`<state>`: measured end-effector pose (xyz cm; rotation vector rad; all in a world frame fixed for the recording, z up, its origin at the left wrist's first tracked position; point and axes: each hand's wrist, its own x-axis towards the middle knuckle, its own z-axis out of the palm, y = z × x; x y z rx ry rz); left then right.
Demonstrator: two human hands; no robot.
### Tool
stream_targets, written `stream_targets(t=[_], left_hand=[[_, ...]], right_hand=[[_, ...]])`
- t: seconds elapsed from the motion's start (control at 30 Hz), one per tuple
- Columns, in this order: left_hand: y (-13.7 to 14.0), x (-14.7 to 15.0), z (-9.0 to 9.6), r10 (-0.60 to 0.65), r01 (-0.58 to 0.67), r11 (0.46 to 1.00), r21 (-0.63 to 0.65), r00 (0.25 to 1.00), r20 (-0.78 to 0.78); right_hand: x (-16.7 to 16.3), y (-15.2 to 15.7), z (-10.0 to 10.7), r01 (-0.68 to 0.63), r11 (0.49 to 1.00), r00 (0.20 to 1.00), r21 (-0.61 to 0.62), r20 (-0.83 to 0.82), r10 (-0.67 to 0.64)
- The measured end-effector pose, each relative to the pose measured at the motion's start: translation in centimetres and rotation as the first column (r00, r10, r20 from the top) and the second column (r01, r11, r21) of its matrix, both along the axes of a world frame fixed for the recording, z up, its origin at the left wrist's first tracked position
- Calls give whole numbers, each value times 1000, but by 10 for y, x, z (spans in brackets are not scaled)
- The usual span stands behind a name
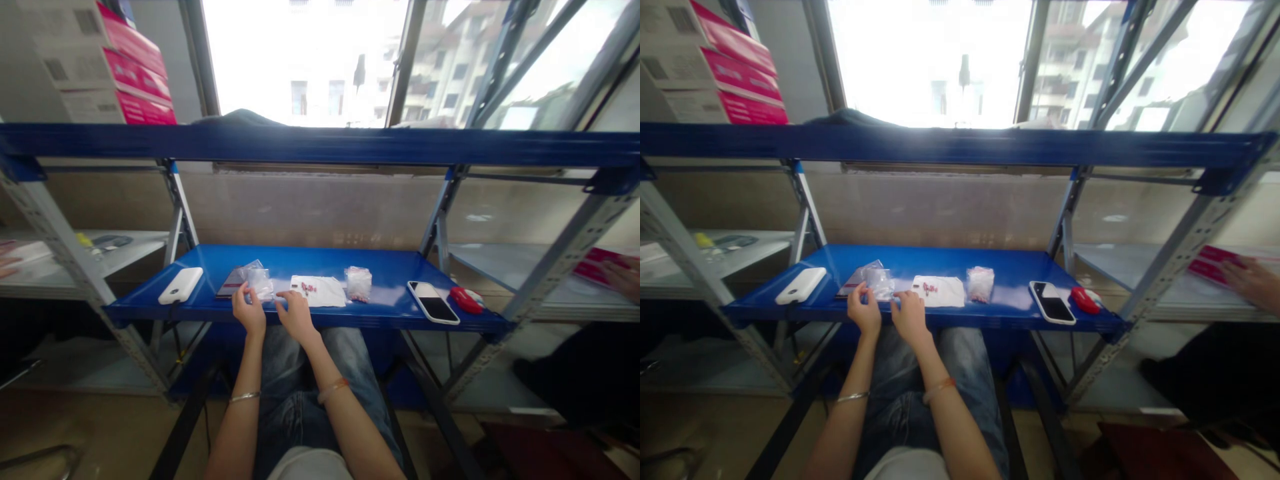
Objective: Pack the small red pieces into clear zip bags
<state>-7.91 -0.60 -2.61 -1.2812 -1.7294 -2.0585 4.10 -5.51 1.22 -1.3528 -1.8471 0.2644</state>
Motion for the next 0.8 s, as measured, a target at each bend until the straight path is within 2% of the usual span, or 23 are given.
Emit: stream_targets(t=[0.07, 0.23, 0.37, 0.53, 0.7, 0.8], left_hand=[[0, 4, 1, -17, 13, 997, 72, 999, 48], [2, 9, -7, -27, 16, 996, 91, 991, 130], [4, 4, -12, 4, -10, 998, 66, 996, 90], [3, -5, -10, 110, -110, 994, 21, 994, 30], [2, -5, -6, 111, -115, 992, 41, 989, 94], [-6, 1, 7, 66, -86, 990, 113, 983, 171]], right_hand=[[0, 3, -3, -21, 1000, 995, 10, -93, 22], [-1, 11, -11, -79, 997, 964, 21, -253, 82], [-4, 12, -13, -98, 995, 958, 24, -269, 101], [-5, 11, -13, -109, 993, 957, 35, -267, 114], [-2, 11, -11, -114, 993, 954, 33, -275, 118], [-1, 10, -7, -145, 989, 939, 29, -311, 147]])
